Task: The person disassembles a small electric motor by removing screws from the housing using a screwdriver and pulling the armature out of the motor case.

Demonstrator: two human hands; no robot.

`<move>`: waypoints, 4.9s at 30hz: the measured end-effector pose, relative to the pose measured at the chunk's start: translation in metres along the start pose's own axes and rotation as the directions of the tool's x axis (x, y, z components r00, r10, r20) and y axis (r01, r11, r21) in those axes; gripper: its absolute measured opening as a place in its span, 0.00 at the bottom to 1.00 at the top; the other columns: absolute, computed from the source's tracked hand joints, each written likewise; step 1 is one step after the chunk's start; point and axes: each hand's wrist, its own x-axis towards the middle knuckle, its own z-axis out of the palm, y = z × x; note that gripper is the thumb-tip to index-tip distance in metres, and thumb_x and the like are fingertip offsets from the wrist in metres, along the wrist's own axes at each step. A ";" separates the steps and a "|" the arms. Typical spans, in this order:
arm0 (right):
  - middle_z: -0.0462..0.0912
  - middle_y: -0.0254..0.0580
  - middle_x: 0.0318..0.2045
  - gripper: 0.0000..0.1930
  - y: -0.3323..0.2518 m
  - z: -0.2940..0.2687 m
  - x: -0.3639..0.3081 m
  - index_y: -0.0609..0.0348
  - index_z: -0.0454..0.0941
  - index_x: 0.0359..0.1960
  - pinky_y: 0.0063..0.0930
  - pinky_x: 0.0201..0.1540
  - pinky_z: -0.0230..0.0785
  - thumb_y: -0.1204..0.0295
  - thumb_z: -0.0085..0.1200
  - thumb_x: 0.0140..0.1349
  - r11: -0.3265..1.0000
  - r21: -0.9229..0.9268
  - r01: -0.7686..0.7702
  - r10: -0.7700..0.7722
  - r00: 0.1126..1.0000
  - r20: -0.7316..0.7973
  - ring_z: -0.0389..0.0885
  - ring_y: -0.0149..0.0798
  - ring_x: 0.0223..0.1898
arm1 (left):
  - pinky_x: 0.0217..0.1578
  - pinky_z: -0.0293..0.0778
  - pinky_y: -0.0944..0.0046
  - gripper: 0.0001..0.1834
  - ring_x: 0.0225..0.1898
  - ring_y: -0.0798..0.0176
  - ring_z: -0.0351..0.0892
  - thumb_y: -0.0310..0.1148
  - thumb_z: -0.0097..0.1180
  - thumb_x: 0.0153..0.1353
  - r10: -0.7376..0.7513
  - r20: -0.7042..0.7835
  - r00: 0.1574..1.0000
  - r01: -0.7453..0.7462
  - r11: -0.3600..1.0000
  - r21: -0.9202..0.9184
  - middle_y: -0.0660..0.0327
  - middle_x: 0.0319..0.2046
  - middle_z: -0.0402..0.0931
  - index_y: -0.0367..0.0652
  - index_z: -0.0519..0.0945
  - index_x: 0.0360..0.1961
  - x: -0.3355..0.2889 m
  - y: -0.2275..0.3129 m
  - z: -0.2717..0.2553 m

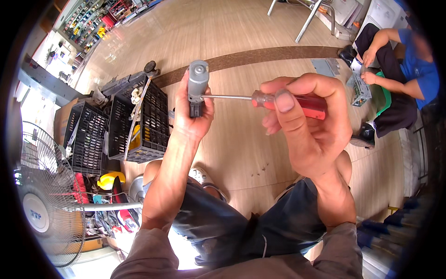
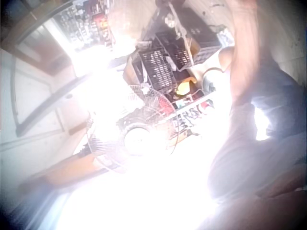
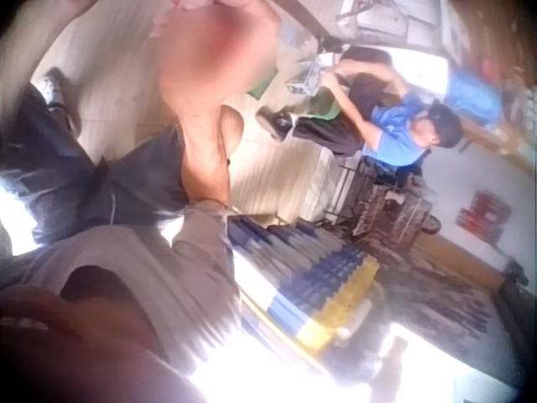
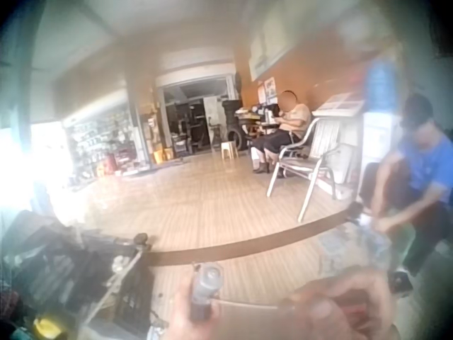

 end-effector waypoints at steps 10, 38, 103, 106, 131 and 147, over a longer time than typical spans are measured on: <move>0.85 0.55 0.38 0.09 -0.003 -0.005 0.000 0.65 0.66 0.46 0.22 0.26 0.77 0.75 0.52 0.71 0.997 0.056 -0.056 0.056 0.998 -0.010 0.86 0.35 0.30 | 0.19 0.78 0.75 0.12 0.23 0.72 0.78 0.48 0.59 0.67 0.014 -0.086 0.996 -0.011 0.999 0.033 0.70 0.26 0.79 0.53 0.79 0.38 -0.005 0.000 0.005; 0.86 0.48 0.31 0.08 0.000 -0.007 0.001 0.67 0.76 0.41 0.19 0.25 0.75 0.74 0.58 0.68 0.885 -0.018 -0.466 0.464 0.884 -0.054 0.84 0.30 0.25 | 0.17 0.77 0.66 0.18 0.24 0.68 0.82 0.50 0.59 0.66 0.261 -0.010 0.965 -0.247 0.925 0.290 0.63 0.27 0.79 0.46 0.76 0.38 -0.005 0.013 -0.008; 0.75 0.30 0.18 0.11 0.015 0.015 -0.015 0.63 0.75 0.49 0.15 0.16 0.57 0.68 0.49 0.72 0.796 -0.090 -0.599 0.605 0.790 0.093 0.67 0.20 0.15 | 0.13 0.74 0.67 0.16 0.21 0.67 0.81 0.45 0.61 0.65 0.350 -0.002 0.937 -0.307 0.825 0.476 0.60 0.26 0.80 0.42 0.78 0.39 -0.023 0.058 -0.028; 0.76 0.31 0.21 0.10 0.032 0.002 -0.024 0.62 0.73 0.50 0.15 0.19 0.57 0.74 0.54 0.69 0.946 -0.058 -0.319 0.323 0.944 0.072 0.68 0.20 0.17 | 0.12 0.74 0.68 0.16 0.20 0.67 0.81 0.45 0.61 0.66 0.310 -0.002 0.951 -0.276 0.848 0.452 0.60 0.26 0.80 0.41 0.78 0.39 -0.020 0.052 -0.021; 0.79 0.32 0.26 0.10 0.021 -0.015 -0.016 0.63 0.73 0.48 0.13 0.29 0.60 0.75 0.57 0.68 0.829 -0.059 -0.556 0.558 0.817 0.146 0.71 0.18 0.26 | 0.12 0.74 0.73 0.17 0.23 0.70 0.81 0.47 0.59 0.66 0.269 -0.085 0.959 -0.196 0.854 0.481 0.63 0.28 0.80 0.44 0.80 0.39 -0.009 0.037 -0.018; 0.80 0.31 0.26 0.10 0.027 -0.013 -0.015 0.61 0.74 0.47 0.11 0.30 0.61 0.72 0.57 0.68 0.940 -0.148 -0.307 0.320 0.945 0.067 0.73 0.17 0.26 | 0.15 0.80 0.69 0.18 0.24 0.69 0.83 0.46 0.63 0.63 0.288 -0.061 0.956 -0.234 0.867 0.440 0.62 0.29 0.80 0.42 0.76 0.38 -0.007 0.034 -0.020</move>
